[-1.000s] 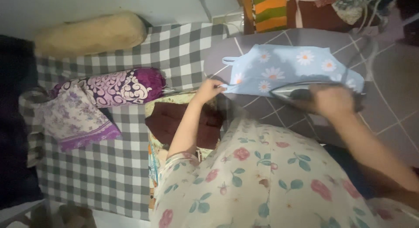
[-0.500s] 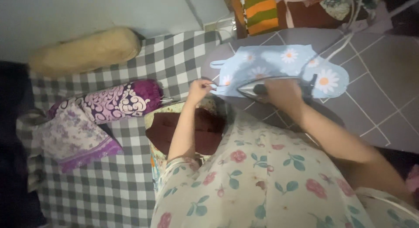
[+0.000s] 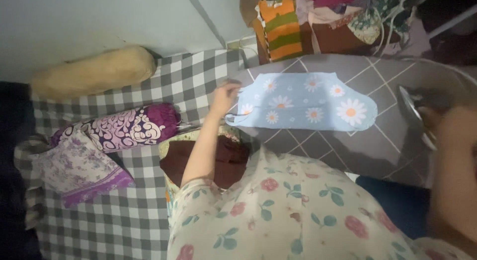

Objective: Ironing and folding several small pieces of clothing on an ironing board.

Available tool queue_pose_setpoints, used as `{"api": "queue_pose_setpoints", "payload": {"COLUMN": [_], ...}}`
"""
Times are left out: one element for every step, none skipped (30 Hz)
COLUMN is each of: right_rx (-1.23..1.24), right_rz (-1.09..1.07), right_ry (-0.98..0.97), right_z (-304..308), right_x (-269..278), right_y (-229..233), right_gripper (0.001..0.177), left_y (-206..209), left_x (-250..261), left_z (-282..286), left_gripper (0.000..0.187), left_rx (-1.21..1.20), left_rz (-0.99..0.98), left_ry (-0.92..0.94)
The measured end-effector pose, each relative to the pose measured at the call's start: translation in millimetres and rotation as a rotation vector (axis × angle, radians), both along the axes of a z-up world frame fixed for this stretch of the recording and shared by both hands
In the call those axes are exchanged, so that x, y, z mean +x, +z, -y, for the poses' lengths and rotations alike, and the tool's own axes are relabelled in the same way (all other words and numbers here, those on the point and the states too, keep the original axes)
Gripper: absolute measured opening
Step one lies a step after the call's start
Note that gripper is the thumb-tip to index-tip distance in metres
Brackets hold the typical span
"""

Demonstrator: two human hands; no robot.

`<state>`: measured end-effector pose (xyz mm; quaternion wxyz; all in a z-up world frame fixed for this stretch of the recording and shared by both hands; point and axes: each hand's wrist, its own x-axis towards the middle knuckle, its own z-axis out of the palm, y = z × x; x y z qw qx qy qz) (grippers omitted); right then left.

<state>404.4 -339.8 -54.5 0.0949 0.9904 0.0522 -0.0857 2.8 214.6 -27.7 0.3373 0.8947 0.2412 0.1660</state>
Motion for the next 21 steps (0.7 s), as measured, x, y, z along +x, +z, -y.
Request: {"api": "queue_pose_setpoints", "payload": {"right_rx": [0.003, 0.042, 0.083, 0.083, 0.188, 0.288, 0.287, 0.375, 0.465, 0.471, 0.450, 0.422, 0.421, 0.326, 0.230, 0.227, 0.223, 0.220, 0.219, 0.366, 0.515], "right_rz": [0.002, 0.165, 0.333, 0.326, 0.166, 0.002, -0.006, 0.018, 0.041, 0.036, -0.049, -0.131, -0.133, -0.159, -0.186, -0.189, -0.183, -0.172, -0.172, -0.128, -0.083], "right_ry": [0.005, 0.336, 0.665, 0.667, 0.760, 0.851, 0.856, 0.940, 1.022, 1.027, 1.013, 0.997, 1.001, 1.064, 1.124, 1.123, 1.222, 1.321, 1.320, 1.366, 1.406], "right_z": [-19, -33, -47, -89, -138, -194, -211, -230, -250, -252, -253, -253, -246, -236, -225, -213, -201, -191, -184, -178, -172], "right_x": [1, -6, -13, -26, -40, -54, -61, -69, -78, -81, -84, -85, -90, -96, -102, -109, -117, -124, -129, -135, -141], "right_y": [-9, -21, -33, -22, -9, 5, 12, 18, 25, 37, 49, 63, 72, 80, 88, 86, 84, 81, 82, 84, 87], "right_gripper": [0.085, 0.060, 0.038, 0.038, 0.028, 0.023, 0.023, 0.026, 0.029, 0.029, 0.025, 0.021, 0.021, 0.019, 0.017, 0.017, 0.017, 0.018, 0.018, 0.019, 0.021], "left_y": [-7, -15, -25, -17, -10, -3, -8, -12, -16, -12, -8, -4, 9, 20, 31, 20, 10, -1, 4, 10, 15], "left_x": [23, 42, 61, 76, 91, 103, 108, 111, 113, 108, 103, 101, 87, 73, 59, 42, 25, 9, 4, -2, -8], "left_z": [3, 8, 13, 19, 26, 32, 31, 28, 24, 23, 22, 22, 31, 41, 52, 58, 65, 70, 77, 83, 88], "left_gripper": [0.020, 0.024, 0.030, 0.030, 0.033, 0.036, 0.036, 0.036, 0.036, 0.036, 0.027, 0.018, 0.018, 0.019, 0.020, 0.020, 0.016, 0.012, 0.012, 0.016, 0.022], "left_rx": [0.003, 0.104, 0.205, 0.202, 0.228, 0.252, 0.248, 0.234, 0.220, 0.222, 0.169, 0.113, 0.112, 0.088, 0.064, 0.060, 0.119, 0.182, 0.182, 0.311, 0.440], "left_rz": [0.002, 0.038, 0.075, 0.069, -0.018, -0.105, -0.111, -0.187, -0.264, -0.270, -0.162, -0.049, -0.050, 0.020, 0.090, 0.089, -0.013, -0.113, -0.112, -0.068, -0.023], "left_ry": [0.005, -0.060, -0.126, -0.125, -0.144, -0.160, -0.154, -0.138, -0.122, -0.117, -0.162, -0.208, -0.204, -0.224, -0.243, -0.243, -0.305, -0.367, -0.367, -0.408, -0.449]}}
